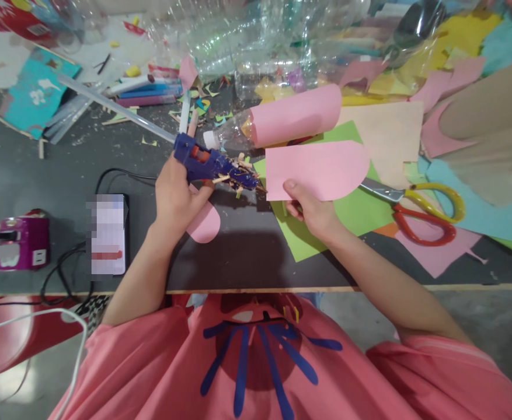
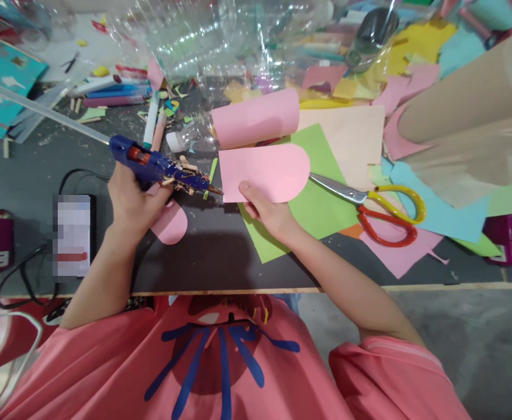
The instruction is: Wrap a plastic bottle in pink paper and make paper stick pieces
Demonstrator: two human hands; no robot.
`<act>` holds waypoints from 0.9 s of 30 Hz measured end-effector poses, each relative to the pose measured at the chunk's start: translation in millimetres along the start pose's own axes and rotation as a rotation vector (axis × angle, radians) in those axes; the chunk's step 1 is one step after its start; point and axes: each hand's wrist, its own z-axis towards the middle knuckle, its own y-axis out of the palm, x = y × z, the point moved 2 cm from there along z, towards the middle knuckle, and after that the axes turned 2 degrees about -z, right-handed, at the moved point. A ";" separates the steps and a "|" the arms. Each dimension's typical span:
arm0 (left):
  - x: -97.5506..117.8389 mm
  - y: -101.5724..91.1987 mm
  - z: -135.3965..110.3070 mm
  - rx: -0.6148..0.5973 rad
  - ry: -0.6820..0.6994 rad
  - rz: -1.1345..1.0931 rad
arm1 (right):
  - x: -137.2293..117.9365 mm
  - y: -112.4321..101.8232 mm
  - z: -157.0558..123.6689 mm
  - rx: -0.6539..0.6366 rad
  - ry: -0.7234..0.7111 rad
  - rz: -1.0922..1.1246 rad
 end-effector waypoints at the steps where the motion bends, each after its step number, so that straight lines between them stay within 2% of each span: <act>1: 0.3 -0.3 0.2 0.007 -0.001 0.001 | 0.3 -0.1 0.1 -0.004 0.005 -0.003; 27: 5.5 -10.4 5.3 0.064 -0.013 0.011 | -0.1 4.1 -3.0 -0.103 0.019 -0.038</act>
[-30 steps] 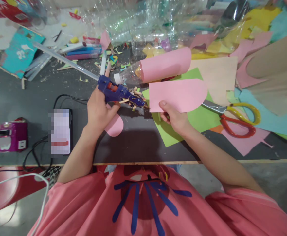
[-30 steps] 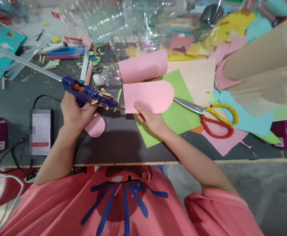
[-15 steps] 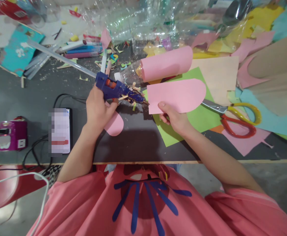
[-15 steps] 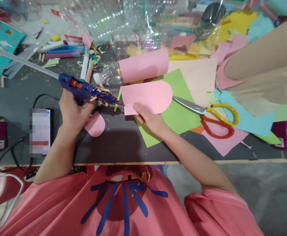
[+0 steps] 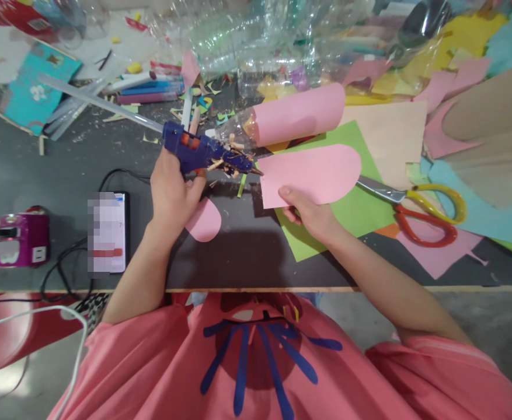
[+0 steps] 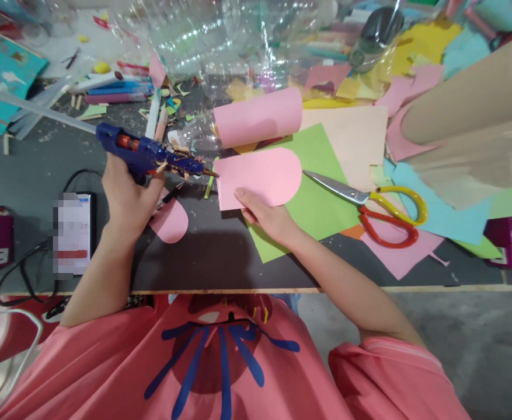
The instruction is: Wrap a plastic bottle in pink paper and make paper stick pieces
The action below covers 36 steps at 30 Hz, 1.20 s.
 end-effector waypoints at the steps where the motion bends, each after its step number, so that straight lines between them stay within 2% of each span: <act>1: -0.3 -0.2 0.1 0.007 0.002 0.003 | -0.5 0.2 0.1 -0.003 -0.004 -0.003; 8: -4.1 0.4 0.2 0.043 -0.003 0.030 | -2.5 1.0 -0.1 -0.014 0.012 0.006; 18: -7.5 0.3 1.0 0.012 -0.054 -0.076 | -3.4 1.0 0.0 -0.033 0.007 -0.024; 26: -11.0 0.6 1.6 0.031 -0.059 -0.057 | -2.0 1.1 -0.1 -0.044 0.018 -0.038; 31: -19.5 -3.5 8.1 0.076 -0.200 -0.113 | -1.9 0.4 0.2 -0.039 0.019 -0.031; 36: -40.4 -16.7 17.8 0.177 -0.374 -0.114 | -3.0 0.7 0.2 -0.018 0.006 0.008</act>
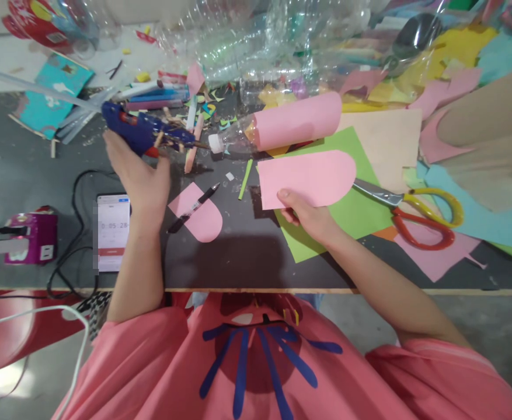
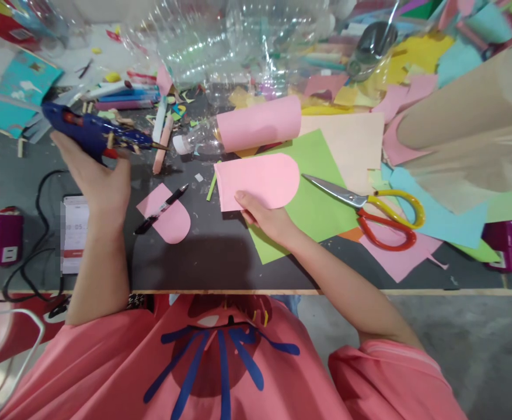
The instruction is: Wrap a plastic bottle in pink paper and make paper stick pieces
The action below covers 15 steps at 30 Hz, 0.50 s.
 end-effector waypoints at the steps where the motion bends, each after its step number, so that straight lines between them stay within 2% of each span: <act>1: -2.7 -2.8 3.4 0.005 -0.018 0.009 | 0.3 0.0 0.0 0.006 -0.001 0.012; 7: -11.7 -10.6 15.0 -0.064 -0.130 0.148 | 5.8 -4.8 5.1 0.087 -0.030 0.117; 9: -14.5 -9.6 16.8 -0.080 -0.136 0.188 | 6.2 -9.9 9.2 0.194 -0.065 0.193; 12: -21.8 -9.1 19.8 -0.030 -0.125 0.242 | 3.8 -18.4 14.6 0.376 -0.102 0.307; 15: -27.5 -10.4 21.8 0.008 -0.110 0.265 | -0.3 -24.0 17.8 0.473 -0.115 0.352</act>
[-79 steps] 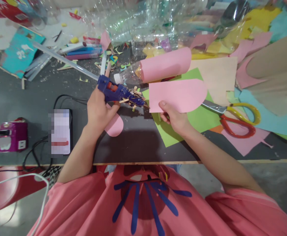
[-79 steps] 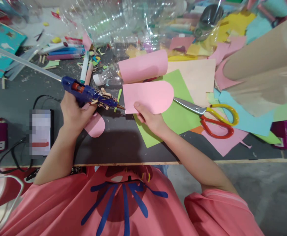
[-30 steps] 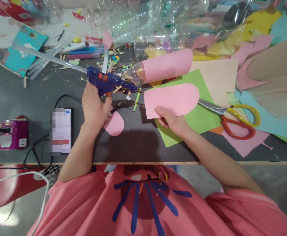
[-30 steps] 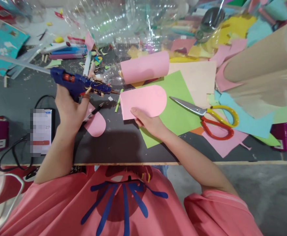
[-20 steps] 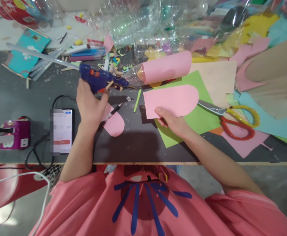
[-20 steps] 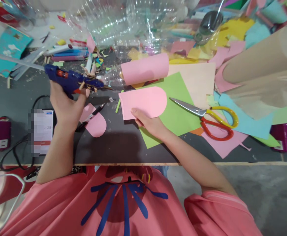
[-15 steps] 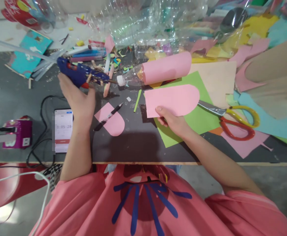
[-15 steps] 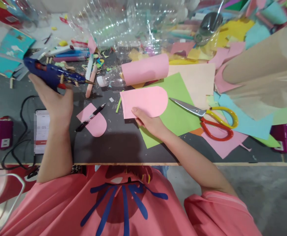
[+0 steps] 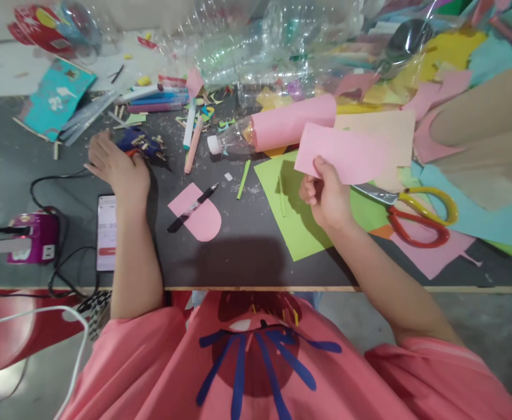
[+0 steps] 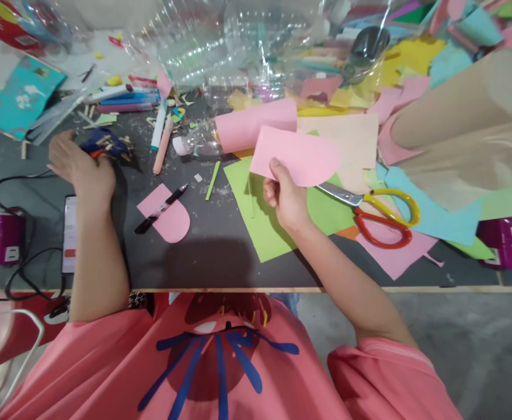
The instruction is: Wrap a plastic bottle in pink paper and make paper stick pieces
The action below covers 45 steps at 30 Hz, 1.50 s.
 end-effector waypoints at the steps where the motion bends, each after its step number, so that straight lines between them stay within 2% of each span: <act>1: 0.8 -0.7 -0.2 0.009 0.019 -0.004 | -1.3 -0.3 1.0 0.021 -0.007 0.002; 4: 19.1 -4.8 -8.3 0.046 0.199 -0.069 | -2.8 -0.8 2.0 0.064 -0.020 -0.002; 7: 59.5 -4.9 -33.9 -0.040 0.525 -0.150 | -1.5 -1.8 2.2 0.089 -0.038 0.005; 9: 89.3 3.6 -60.7 -0.337 0.747 -0.157 | -0.5 -3.0 2.8 0.106 -0.049 0.012; 11: 113.7 15.3 -91.3 -0.610 1.030 -0.137 | -0.3 -4.1 3.6 0.116 -0.054 0.016; 13: 128.8 27.4 -115.4 -0.756 1.218 -0.123 | -1.0 -4.7 4.3 0.111 -0.053 0.007; 17: 141.3 43.3 -131.1 -0.765 1.293 -0.088 | -3.1 -4.2 5.1 0.080 -0.043 -0.084; 22: 145.9 38.5 -124.4 -0.695 1.394 -0.042 | -1.7 -2.8 5.1 0.055 -0.021 -0.119; 24: 144.2 36.1 -122.0 -0.694 1.392 -0.027 | -0.5 -2.5 5.0 0.051 -0.014 -0.097; 27: 137.7 34.6 -117.8 -0.729 1.264 -0.054 | 1.0 -1.8 4.5 0.039 -0.006 -0.067; 30: 128.5 31.0 -111.2 -0.797 0.997 -0.220 | 2.3 0.1 2.3 0.005 0.015 -0.045; 32: 121.8 27.5 -106.1 -0.849 0.723 -0.431 | 3.6 2.4 -0.8 -0.024 0.038 -0.047; 36: 110.7 27.2 -102.7 -0.927 0.082 -0.945 | 7.9 7.5 -9.7 -0.094 0.070 -0.085; 38: 108.1 31.0 -104.9 -0.955 -0.164 -1.152 | 10.5 9.2 -14.2 -0.156 0.066 -0.102; 40: 107.0 34.9 -107.0 -0.971 -0.295 -1.272 | 13.1 10.2 -18.2 -0.227 0.059 -0.122; 45: 104.2 38.9 -107.9 -0.999 -0.420 -1.361 | 17.6 10.1 -24.0 -0.324 0.067 -0.190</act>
